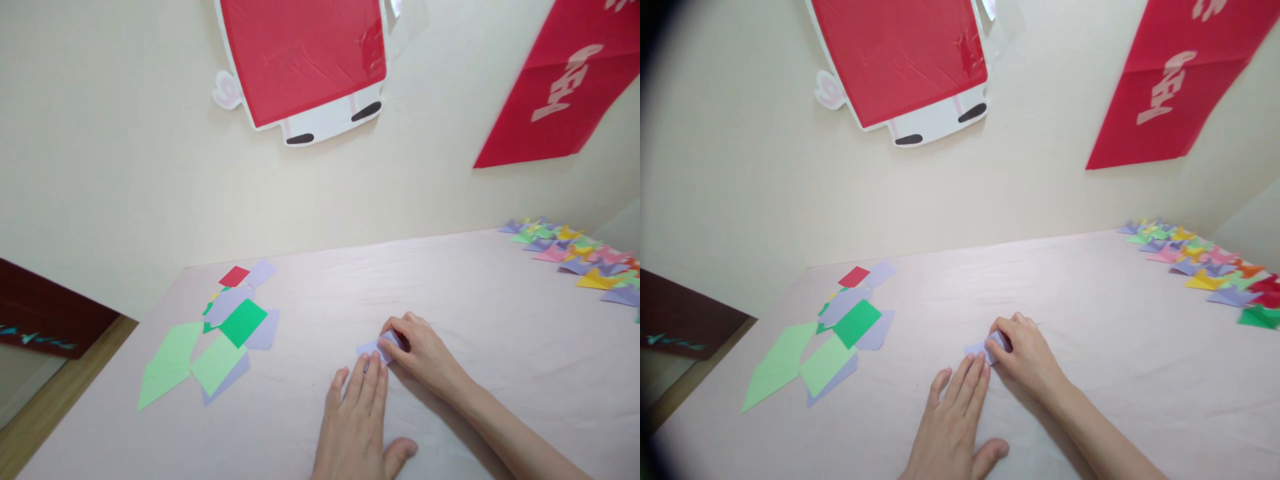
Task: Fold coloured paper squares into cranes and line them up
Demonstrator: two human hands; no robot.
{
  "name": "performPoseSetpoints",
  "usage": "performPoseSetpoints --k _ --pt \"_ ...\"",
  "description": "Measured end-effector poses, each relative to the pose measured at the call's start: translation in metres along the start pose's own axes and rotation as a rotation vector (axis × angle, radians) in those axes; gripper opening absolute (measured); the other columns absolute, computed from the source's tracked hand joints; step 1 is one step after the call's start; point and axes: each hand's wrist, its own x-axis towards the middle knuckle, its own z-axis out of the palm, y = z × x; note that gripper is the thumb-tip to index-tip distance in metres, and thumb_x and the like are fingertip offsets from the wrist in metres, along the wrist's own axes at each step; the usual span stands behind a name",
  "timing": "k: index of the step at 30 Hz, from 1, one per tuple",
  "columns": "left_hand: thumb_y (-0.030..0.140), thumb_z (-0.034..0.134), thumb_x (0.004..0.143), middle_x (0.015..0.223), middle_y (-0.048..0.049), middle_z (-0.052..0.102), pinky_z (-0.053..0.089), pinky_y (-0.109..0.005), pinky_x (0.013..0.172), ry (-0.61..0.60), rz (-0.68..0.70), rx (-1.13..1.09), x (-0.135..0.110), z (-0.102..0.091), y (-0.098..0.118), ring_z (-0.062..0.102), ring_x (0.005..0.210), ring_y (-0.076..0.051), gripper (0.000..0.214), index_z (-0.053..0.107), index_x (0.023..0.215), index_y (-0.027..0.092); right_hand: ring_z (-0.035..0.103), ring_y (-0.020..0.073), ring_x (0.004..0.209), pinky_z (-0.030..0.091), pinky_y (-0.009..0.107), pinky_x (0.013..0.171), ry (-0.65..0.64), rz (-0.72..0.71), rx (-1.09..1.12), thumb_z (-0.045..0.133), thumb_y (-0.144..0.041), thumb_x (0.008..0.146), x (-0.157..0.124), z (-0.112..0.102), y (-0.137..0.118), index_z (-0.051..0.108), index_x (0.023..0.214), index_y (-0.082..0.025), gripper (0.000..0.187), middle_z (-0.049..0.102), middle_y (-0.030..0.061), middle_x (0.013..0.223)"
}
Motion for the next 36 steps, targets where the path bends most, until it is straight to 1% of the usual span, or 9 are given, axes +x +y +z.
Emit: performPoseSetpoints --k 6,11,17,20,23,25,28,31,36 --pt "0.068 0.027 0.094 0.156 -0.0088 0.029 0.036 -0.046 0.104 -0.032 -0.001 -0.033 0.0009 0.0002 -0.0017 0.034 0.141 -0.027 0.078 0.036 0.148 0.011 0.054 0.0219 0.077 0.039 0.035 0.075 -0.018 0.009 0.001 0.05 -0.029 0.086 -0.0008 0.0007 -0.0011 0.064 0.081 -0.02 0.018 0.057 0.0032 0.074" --pt "0.068 0.027 0.094 0.157 -0.0092 0.027 0.036 -0.047 0.104 -0.047 0.005 -0.046 0.0019 0.0012 -0.0031 0.034 0.142 -0.027 0.08 0.033 0.149 0.011 0.054 0.0217 0.077 0.038 0.035 0.075 -0.007 0.009 -0.001 0.05 -0.028 0.086 -0.0007 0.0013 -0.0015 0.064 0.081 -0.02 0.017 0.057 0.0029 0.073" --pt "0.066 0.031 0.094 0.157 -0.0091 0.024 0.036 -0.049 0.105 -0.081 0.003 -0.078 0.0012 0.0007 -0.0039 0.032 0.143 -0.028 0.079 0.03 0.15 0.011 0.053 0.0216 0.077 0.037 0.034 0.074 0.003 0.006 -0.005 0.05 -0.027 0.085 -0.001 0.0033 0.0 0.064 0.08 -0.02 0.017 0.057 0.003 0.073" --pt "0.065 0.033 0.094 0.158 -0.0091 0.023 0.036 -0.05 0.105 -0.092 -0.001 -0.093 0.0018 0.0002 -0.004 0.032 0.142 -0.029 0.078 0.031 0.15 0.011 0.053 0.0217 0.077 0.037 0.034 0.075 0.006 0.0 -0.006 0.05 -0.026 0.085 -0.0011 0.0044 0.0009 0.064 0.08 -0.019 0.016 0.057 0.0036 0.074" --pt "0.066 0.033 0.094 0.157 -0.009 0.024 0.036 -0.05 0.105 -0.093 -0.006 -0.098 0.0026 -0.0003 -0.0037 0.034 0.142 -0.03 0.078 0.032 0.149 0.012 0.052 0.0219 0.078 0.037 0.035 0.075 0.01 -0.008 -0.009 0.051 -0.024 0.085 -0.0015 0.0048 0.0012 0.063 0.085 -0.019 0.013 0.058 0.0039 0.076" --pt "0.065 0.033 0.094 0.157 -0.0091 0.025 0.037 -0.051 0.104 -0.085 -0.004 -0.09 0.0027 -0.0005 -0.0035 0.034 0.141 -0.029 0.077 0.033 0.149 0.011 0.052 0.0223 0.078 0.037 0.035 0.075 0.006 -0.028 -0.01 0.051 -0.022 0.087 -0.0019 0.0045 0.001 0.063 0.088 -0.02 0.013 0.058 0.0038 0.075" --pt "0.066 0.031 0.094 0.156 -0.0093 0.027 0.037 -0.051 0.103 -0.059 0.001 -0.077 0.0024 -0.0005 -0.003 0.036 0.14 -0.029 0.077 0.036 0.148 0.011 0.052 0.0226 0.079 0.036 0.036 0.075 -0.005 -0.06 -0.015 0.05 -0.02 0.088 -0.0025 0.0039 0.0001 0.063 0.086 -0.02 0.013 0.059 0.0036 0.074" --pt "0.067 0.029 0.094 0.155 -0.0092 0.029 0.038 -0.05 0.101 -0.025 -0.001 -0.074 0.0026 -0.0004 -0.0026 0.038 0.139 -0.029 0.077 0.039 0.146 0.011 0.052 0.0223 0.079 0.036 0.036 0.076 -0.012 -0.063 -0.019 0.05 -0.019 0.089 -0.0027 0.0037 -0.0004 0.063 0.084 -0.02 0.013 0.06 0.0036 0.074" --pt "0.07 0.032 0.092 0.152 -0.0067 0.035 0.038 -0.048 0.1 0.046 -0.035 -0.102 0.0043 -0.0004 -0.0019 0.042 0.136 -0.027 0.076 0.045 0.142 0.014 0.052 0.0224 0.079 0.035 0.036 0.076 -0.007 -0.06 -0.026 0.052 -0.019 0.089 -0.0025 0.0056 0.001 0.063 0.082 -0.02 0.013 0.061 0.0035 0.074"
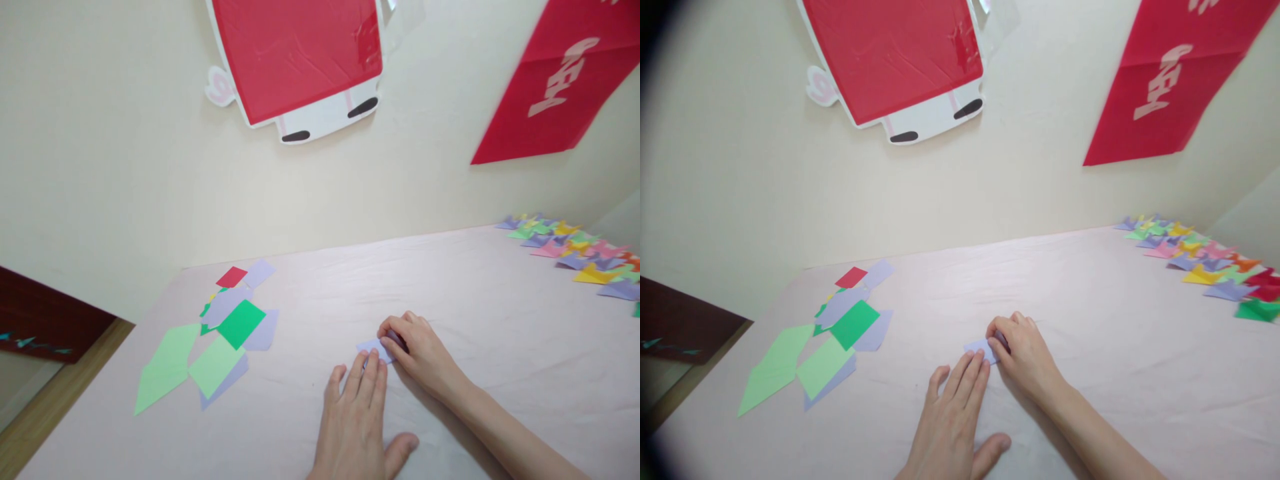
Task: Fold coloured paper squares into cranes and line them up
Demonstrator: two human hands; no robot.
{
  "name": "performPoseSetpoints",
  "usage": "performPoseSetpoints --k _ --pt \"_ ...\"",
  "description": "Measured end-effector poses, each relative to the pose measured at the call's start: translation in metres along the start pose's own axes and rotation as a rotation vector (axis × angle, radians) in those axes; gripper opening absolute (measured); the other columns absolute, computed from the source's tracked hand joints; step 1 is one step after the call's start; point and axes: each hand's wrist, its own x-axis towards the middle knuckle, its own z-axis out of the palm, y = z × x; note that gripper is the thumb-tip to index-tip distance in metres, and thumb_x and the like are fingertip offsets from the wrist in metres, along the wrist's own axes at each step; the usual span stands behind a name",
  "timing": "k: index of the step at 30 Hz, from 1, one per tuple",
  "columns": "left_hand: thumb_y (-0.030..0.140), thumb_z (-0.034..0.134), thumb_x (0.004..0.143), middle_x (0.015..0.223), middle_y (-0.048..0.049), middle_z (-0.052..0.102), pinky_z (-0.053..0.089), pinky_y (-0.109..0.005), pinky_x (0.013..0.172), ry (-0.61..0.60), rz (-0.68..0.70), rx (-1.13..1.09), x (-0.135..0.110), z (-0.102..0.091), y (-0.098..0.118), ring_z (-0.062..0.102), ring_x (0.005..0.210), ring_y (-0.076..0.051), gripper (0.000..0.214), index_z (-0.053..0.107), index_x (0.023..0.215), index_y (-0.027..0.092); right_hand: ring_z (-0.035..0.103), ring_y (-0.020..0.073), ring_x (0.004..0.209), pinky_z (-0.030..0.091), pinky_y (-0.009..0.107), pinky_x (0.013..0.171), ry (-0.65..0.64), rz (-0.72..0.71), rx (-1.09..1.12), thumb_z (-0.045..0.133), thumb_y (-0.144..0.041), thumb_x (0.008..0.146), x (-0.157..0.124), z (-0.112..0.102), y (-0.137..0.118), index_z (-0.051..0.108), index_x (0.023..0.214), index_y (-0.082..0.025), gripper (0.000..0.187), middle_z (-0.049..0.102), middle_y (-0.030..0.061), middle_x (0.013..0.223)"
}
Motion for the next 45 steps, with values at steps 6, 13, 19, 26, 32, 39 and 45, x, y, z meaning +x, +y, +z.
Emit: performPoseSetpoints --k 6,13,19,26,32,39,45 --pt "0.069 0.031 0.093 0.152 -0.0072 0.038 0.039 -0.05 0.099 -0.013 0.008 -0.007 0.001 -0.003 -0.001 0.044 0.135 -0.027 0.075 0.045 0.142 0.015 0.051 0.0223 0.079 0.035 0.036 0.075 0.014 0.002 -0.01 0.051 -0.019 0.089 0.0 0.002 0.0 0.063 0.082 -0.02 0.014 0.062 0.0038 0.074" --pt "0.067 0.037 0.093 0.149 -0.0075 0.044 0.039 -0.054 0.1 -0.065 -0.039 -0.003 0.002 -0.01 -0.011 0.047 0.132 -0.031 0.065 0.055 0.133 0.019 0.051 0.0222 0.081 0.036 0.035 0.074 0.062 -0.018 -0.032 0.048 -0.016 0.089 -0.003 0.007 0.0 0.06 0.082 -0.02 0.014 0.063 0.005 0.078" --pt "0.067 0.044 0.09 0.151 -0.0056 0.043 0.038 -0.055 0.103 -0.095 -0.062 -0.033 0.001 -0.014 -0.013 0.044 0.134 -0.032 0.063 0.053 0.135 0.023 0.051 0.0234 0.086 0.036 0.037 0.08 0.068 -0.012 -0.035 0.057 -0.018 0.084 -0.011 0.002 -0.011 0.058 0.086 -0.021 0.004 0.065 0.0039 0.086" --pt "0.067 0.046 0.09 0.151 -0.0067 0.042 0.037 -0.056 0.104 -0.079 -0.059 -0.042 0.002 -0.012 -0.011 0.043 0.134 -0.033 0.064 0.053 0.135 0.023 0.051 0.0248 0.094 0.037 0.038 0.085 0.127 0.05 -0.054 0.06 -0.016 0.072 -0.019 0.003 -0.021 0.058 0.091 -0.021 0.02 0.061 0.005 0.097" --pt "0.067 0.049 0.088 0.149 -0.0086 0.045 0.037 -0.057 0.104 -0.065 -0.066 -0.05 0.002 -0.014 -0.011 0.044 0.133 -0.034 0.062 0.057 0.13 0.022 0.048 0.0263 0.099 0.038 0.039 0.086 0.091 0.085 0.032 0.053 -0.01 0.067 -0.018 0.002 -0.018 0.057 0.096 -0.022 0.031 0.058 0.0073 0.105" --pt "0.067 0.053 0.085 0.148 -0.0081 0.047 0.034 -0.058 0.107 -0.1 -0.099 -0.091 0.004 -0.02 -0.011 0.042 0.134 -0.036 0.063 0.058 0.129 0.023 0.051 0.0247 0.099 0.04 0.039 0.088 0.091 0.048 0.17 0.044 -0.001 0.06 -0.017 -0.003 -0.003 0.056 0.102 -0.021 0.047 0.06 0.0078 0.105" --pt "0.066 0.054 0.085 0.15 -0.0071 0.045 0.036 -0.059 0.103 -0.098 -0.08 -0.083 0.002 -0.018 -0.011 0.04 0.135 -0.037 0.066 0.047 0.141 0.032 0.054 0.0218 0.102 0.043 0.037 0.092 0.089 0.075 0.347 0.039 0.001 0.053 -0.016 -0.004 0.012 0.055 0.108 -0.019 0.061 0.061 0.0075 0.106"
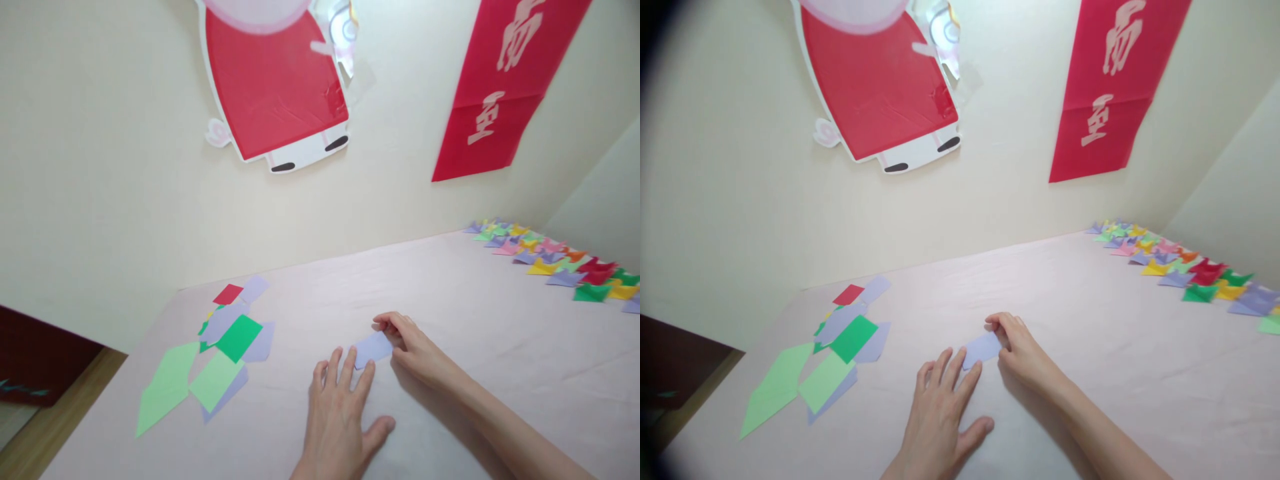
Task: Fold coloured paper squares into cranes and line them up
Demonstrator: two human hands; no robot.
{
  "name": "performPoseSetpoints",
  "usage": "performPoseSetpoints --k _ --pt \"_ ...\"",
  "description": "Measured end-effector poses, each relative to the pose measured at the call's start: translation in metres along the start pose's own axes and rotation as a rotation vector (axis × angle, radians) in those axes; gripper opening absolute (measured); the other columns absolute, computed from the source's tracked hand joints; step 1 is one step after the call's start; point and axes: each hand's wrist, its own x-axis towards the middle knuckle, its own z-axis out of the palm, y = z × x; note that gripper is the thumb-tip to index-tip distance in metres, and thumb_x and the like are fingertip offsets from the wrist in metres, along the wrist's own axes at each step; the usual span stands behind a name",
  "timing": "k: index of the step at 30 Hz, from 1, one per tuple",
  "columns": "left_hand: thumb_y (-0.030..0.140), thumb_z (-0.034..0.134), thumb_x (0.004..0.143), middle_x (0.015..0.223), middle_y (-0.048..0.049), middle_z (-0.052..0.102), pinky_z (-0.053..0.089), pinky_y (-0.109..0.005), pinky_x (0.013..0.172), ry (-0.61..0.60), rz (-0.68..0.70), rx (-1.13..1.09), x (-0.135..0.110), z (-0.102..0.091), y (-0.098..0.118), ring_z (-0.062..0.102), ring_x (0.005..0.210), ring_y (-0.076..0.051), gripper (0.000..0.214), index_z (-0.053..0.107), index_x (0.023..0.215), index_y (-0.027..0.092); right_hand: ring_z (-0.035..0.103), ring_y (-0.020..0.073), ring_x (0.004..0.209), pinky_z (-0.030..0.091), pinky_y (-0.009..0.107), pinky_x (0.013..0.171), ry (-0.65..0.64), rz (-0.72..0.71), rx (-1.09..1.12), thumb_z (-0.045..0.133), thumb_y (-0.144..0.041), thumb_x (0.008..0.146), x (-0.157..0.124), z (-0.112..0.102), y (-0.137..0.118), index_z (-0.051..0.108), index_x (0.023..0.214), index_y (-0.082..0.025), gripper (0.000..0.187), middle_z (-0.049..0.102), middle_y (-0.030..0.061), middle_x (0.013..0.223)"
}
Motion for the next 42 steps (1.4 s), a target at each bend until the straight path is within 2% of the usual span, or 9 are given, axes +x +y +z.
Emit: performPoseSetpoints --k 3,8,11,18,24,29,34,38,42 --pt "0.065 0.055 0.085 0.15 -0.0077 0.045 0.035 -0.059 0.104 0.007 0.004 0.011 0.001 0.0 0.001 0.039 0.136 -0.037 0.065 0.047 0.141 0.033 0.055 0.0213 0.101 0.043 0.036 0.091 0.005 0.024 0.018 0.04 0.0 0.055 0.001 0.0 -0.001 0.056 0.109 -0.018 0.059 0.062 0.0078 0.106" --pt "0.064 0.054 0.085 0.15 -0.0103 0.044 0.033 -0.06 0.107 0.005 -0.005 0.024 0.0 -0.001 0.005 0.038 0.137 -0.037 0.064 0.054 0.136 0.025 0.053 0.0242 0.097 0.042 0.04 0.089 0.013 0.007 -0.082 0.05 -0.008 0.063 0.002 0.001 -0.005 0.057 0.103 -0.018 0.042 0.062 0.008 0.103" --pt "0.064 0.054 0.086 0.15 -0.0098 0.044 0.033 -0.06 0.108 0.003 -0.02 0.023 -0.002 -0.002 0.006 0.037 0.138 -0.036 0.063 0.056 0.133 0.021 0.052 0.0238 0.096 0.042 0.039 0.089 0.003 -0.021 -0.105 0.049 -0.008 0.065 0.0 0.001 -0.007 0.057 0.103 -0.018 0.041 0.061 0.008 0.104" --pt "0.057 0.062 0.084 0.156 -0.009 0.033 0.035 -0.057 0.107 0.041 -0.088 -0.031 -0.008 -0.003 0.007 0.031 0.142 -0.035 0.057 0.057 0.131 0.025 0.051 0.0245 0.097 0.04 0.039 0.088 -0.027 -0.074 -0.233 0.057 -0.011 0.068 -0.003 0.0 -0.013 0.06 0.103 -0.018 0.035 0.058 0.0075 0.104" --pt "0.051 0.065 0.084 0.157 -0.008 0.032 0.033 -0.057 0.107 0.082 -0.188 -0.035 -0.017 -0.013 0.003 0.029 0.143 -0.034 0.043 0.062 0.121 0.03 0.051 0.0241 0.1 0.041 0.039 0.091 -0.092 -0.065 -0.158 0.056 -0.005 0.069 -0.001 -0.006 -0.008 0.062 0.104 -0.02 0.039 0.059 0.0073 0.106" --pt "0.04 0.062 0.088 0.155 -0.0111 0.035 0.034 -0.057 0.107 0.162 -0.229 0.073 -0.022 -0.011 -0.002 0.03 0.142 -0.034 0.036 0.062 0.12 0.024 0.052 0.0242 0.103 0.041 0.04 0.093 -0.098 -0.109 -0.092 0.055 -0.007 0.07 -0.002 -0.01 -0.006 0.063 0.103 -0.02 0.037 0.059 0.0071 0.106" --pt "0.019 0.064 0.084 0.147 -0.0192 0.043 0.038 -0.053 0.106 0.237 -0.197 0.111 0.006 -0.004 0.002 0.037 0.138 -0.032 0.057 0.045 0.137 0.011 0.052 0.0235 0.104 0.04 0.041 0.097 -0.104 -0.162 -0.017 0.054 -0.007 0.069 -0.007 -0.014 -0.004 0.06 0.097 -0.022 0.033 0.061 0.0056 0.106" --pt "0.009 0.062 0.083 0.144 -0.0137 0.048 0.039 -0.051 0.106 0.257 -0.077 0.098 0.034 -0.004 0.007 0.04 0.135 -0.029 0.059 0.044 0.139 0.018 0.05 0.0231 0.113 0.039 0.041 0.101 -0.191 -0.177 0.075 0.06 -0.013 0.075 -0.012 -0.024 -0.006 0.06 0.093 -0.023 0.021 0.059 0.0059 0.117" --pt "0.006 0.057 0.087 0.14 -0.0056 0.052 0.038 -0.045 0.106 0.331 0.046 0.058 0.045 -0.002 0.006 0.041 0.133 -0.024 0.048 0.054 0.13 0.029 0.044 0.0248 0.126 0.036 0.043 0.108 -0.277 -0.208 0.085 0.069 -0.031 0.081 -0.017 -0.029 -0.009 0.066 0.096 -0.026 0.016 0.055 0.0061 0.13"
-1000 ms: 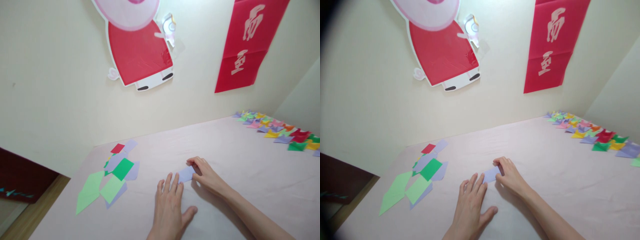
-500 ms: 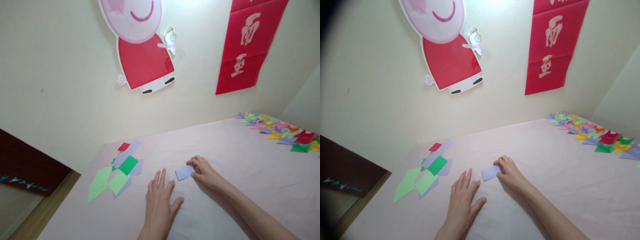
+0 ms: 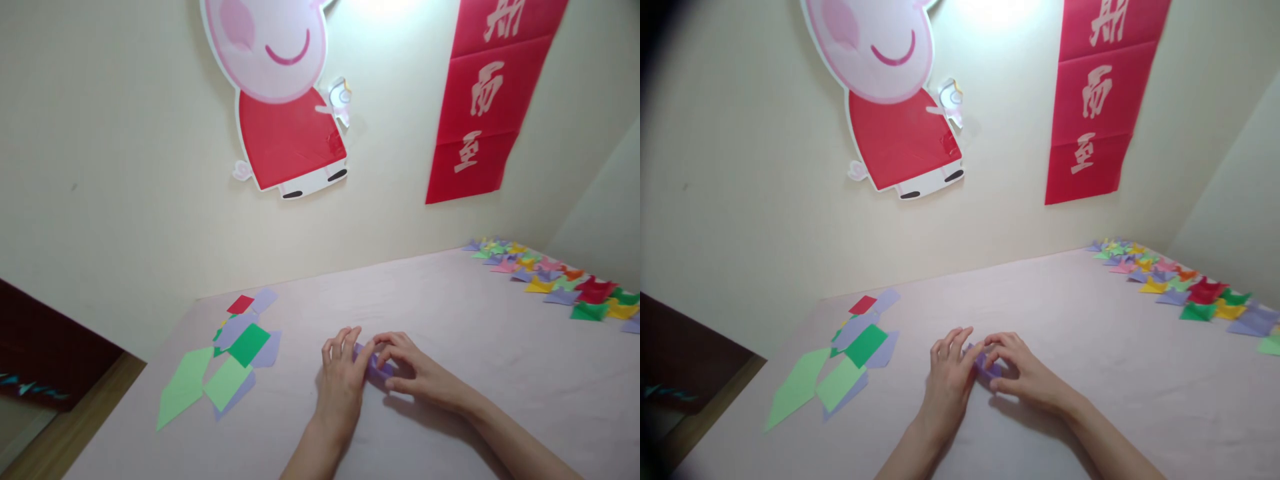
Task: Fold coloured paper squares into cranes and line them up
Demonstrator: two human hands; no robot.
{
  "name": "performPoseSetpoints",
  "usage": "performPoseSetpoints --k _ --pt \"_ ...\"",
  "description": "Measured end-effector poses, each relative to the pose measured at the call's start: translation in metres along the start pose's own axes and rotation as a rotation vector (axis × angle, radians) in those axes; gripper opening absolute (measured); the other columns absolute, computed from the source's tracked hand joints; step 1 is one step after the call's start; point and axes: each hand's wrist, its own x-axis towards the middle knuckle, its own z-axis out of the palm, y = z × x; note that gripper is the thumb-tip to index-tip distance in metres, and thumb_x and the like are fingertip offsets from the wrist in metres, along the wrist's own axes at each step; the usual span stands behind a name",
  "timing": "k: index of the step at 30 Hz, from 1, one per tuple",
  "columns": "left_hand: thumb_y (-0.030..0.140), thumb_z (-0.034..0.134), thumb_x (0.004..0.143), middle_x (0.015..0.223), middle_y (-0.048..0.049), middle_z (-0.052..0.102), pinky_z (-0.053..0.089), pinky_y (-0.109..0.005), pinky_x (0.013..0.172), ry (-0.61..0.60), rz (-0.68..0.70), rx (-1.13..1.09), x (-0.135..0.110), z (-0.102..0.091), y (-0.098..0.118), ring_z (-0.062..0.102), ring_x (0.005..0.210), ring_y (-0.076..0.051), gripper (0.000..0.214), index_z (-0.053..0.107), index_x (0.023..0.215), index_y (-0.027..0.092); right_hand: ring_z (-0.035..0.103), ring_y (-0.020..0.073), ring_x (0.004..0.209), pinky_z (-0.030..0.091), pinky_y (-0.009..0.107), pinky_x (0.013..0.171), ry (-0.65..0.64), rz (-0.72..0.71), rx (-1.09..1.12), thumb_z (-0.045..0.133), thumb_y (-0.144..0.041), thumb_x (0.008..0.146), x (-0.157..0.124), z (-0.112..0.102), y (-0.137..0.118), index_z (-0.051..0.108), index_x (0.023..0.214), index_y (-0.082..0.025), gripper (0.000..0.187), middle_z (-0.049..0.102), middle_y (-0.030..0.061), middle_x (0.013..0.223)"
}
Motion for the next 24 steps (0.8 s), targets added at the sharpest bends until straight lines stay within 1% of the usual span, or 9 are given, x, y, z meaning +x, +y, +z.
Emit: performPoseSetpoints --k 3,5,8,11,14,16,18,21,24 --pt "0.01 0.056 0.09 0.137 -0.0035 0.054 0.035 -0.042 0.107 0.038 0.042 -0.052 -0.001 0.003 -0.002 0.041 0.131 -0.022 0.036 0.06 0.12 0.028 0.045 0.0248 0.125 0.036 0.044 0.108 -0.019 -0.028 -0.069 0.067 -0.038 0.084 -0.001 0.002 -0.001 0.066 0.103 -0.027 0.022 0.056 0.007 0.128" --pt "0.012 0.056 0.091 0.133 -0.0041 0.057 0.034 -0.042 0.106 0.036 0.05 -0.059 -0.004 0.004 -0.003 0.043 0.129 -0.022 0.027 0.063 0.113 0.026 0.045 0.025 0.124 0.038 0.043 0.107 -0.008 -0.048 -0.108 0.066 -0.042 0.086 -0.001 0.005 0.0 0.065 0.107 -0.027 0.026 0.056 0.0084 0.127" --pt "0.015 0.057 0.092 0.127 -0.0042 0.06 0.034 -0.041 0.104 0.027 0.045 -0.044 -0.01 0.002 -0.008 0.046 0.123 -0.022 0.014 0.065 0.1 0.023 0.044 0.0261 0.125 0.039 0.044 0.107 0.001 -0.05 -0.16 0.065 -0.043 0.086 -0.003 0.006 0.0 0.064 0.107 -0.025 0.029 0.055 0.0105 0.128" --pt "0.016 0.058 0.093 0.116 -0.002 0.064 0.035 -0.039 0.099 -0.014 0.043 -0.026 -0.018 0.0 -0.015 0.051 0.111 -0.02 0.008 0.063 0.091 0.022 0.04 0.028 0.131 0.037 0.047 0.109 -0.059 -0.034 -0.232 0.065 -0.038 0.086 -0.007 0.003 -0.003 0.064 0.112 -0.023 0.03 0.051 0.0114 0.138" --pt "0.016 0.059 0.093 0.098 0.001 0.066 0.035 -0.038 0.093 -0.102 0.038 -0.005 -0.022 -0.005 -0.02 0.054 0.097 -0.018 0.008 0.061 0.087 0.022 0.033 0.03 0.137 0.032 0.05 0.113 -0.153 -0.07 -0.325 0.064 -0.025 0.082 -0.013 -0.003 -0.007 0.059 0.126 -0.023 0.045 0.045 0.0094 0.148" --pt "0.015 0.057 0.093 0.094 0.0014 0.066 0.035 -0.038 0.092 -0.155 0.021 0.002 -0.021 -0.009 -0.021 0.054 0.093 -0.018 0.009 0.061 0.087 0.021 0.032 0.0291 0.138 0.032 0.048 0.113 -0.181 -0.115 -0.382 0.061 -0.017 0.079 -0.016 -0.005 -0.011 0.055 0.132 -0.023 0.053 0.047 0.0076 0.148" --pt "0.009 0.055 0.092 0.097 0.0008 0.067 0.035 -0.038 0.091 -0.208 0.008 -0.034 -0.017 -0.015 -0.019 0.053 0.096 -0.019 0.015 0.062 0.094 0.022 0.038 0.027 0.133 0.036 0.044 0.11 -0.185 -0.155 -0.434 0.056 -0.009 0.078 -0.018 -0.004 -0.015 0.057 0.129 -0.024 0.054 0.054 0.0066 0.141" --pt "0.0 0.052 0.085 0.11 0.0009 0.068 0.036 -0.038 0.092 -0.277 0.011 -0.166 -0.011 -0.021 -0.011 0.053 0.103 -0.019 0.037 0.06 0.11 0.026 0.051 0.0254 0.115 0.044 0.042 0.098 -0.164 -0.172 -0.525 0.053 -0.005 0.08 -0.018 0.004 -0.019 0.063 0.116 -0.025 0.042 0.063 0.0075 0.122" --pt "0.0 0.052 0.078 0.125 0.0004 0.063 0.035 -0.041 0.099 -0.298 0.007 -0.269 -0.012 -0.023 -0.003 0.051 0.115 -0.02 0.047 0.057 0.118 0.026 0.055 0.0258 0.1 0.047 0.043 0.089 -0.103 -0.128 -0.613 0.055 -0.009 0.084 -0.016 0.017 -0.021 0.066 0.107 -0.023 0.029 0.065 0.0084 0.108"
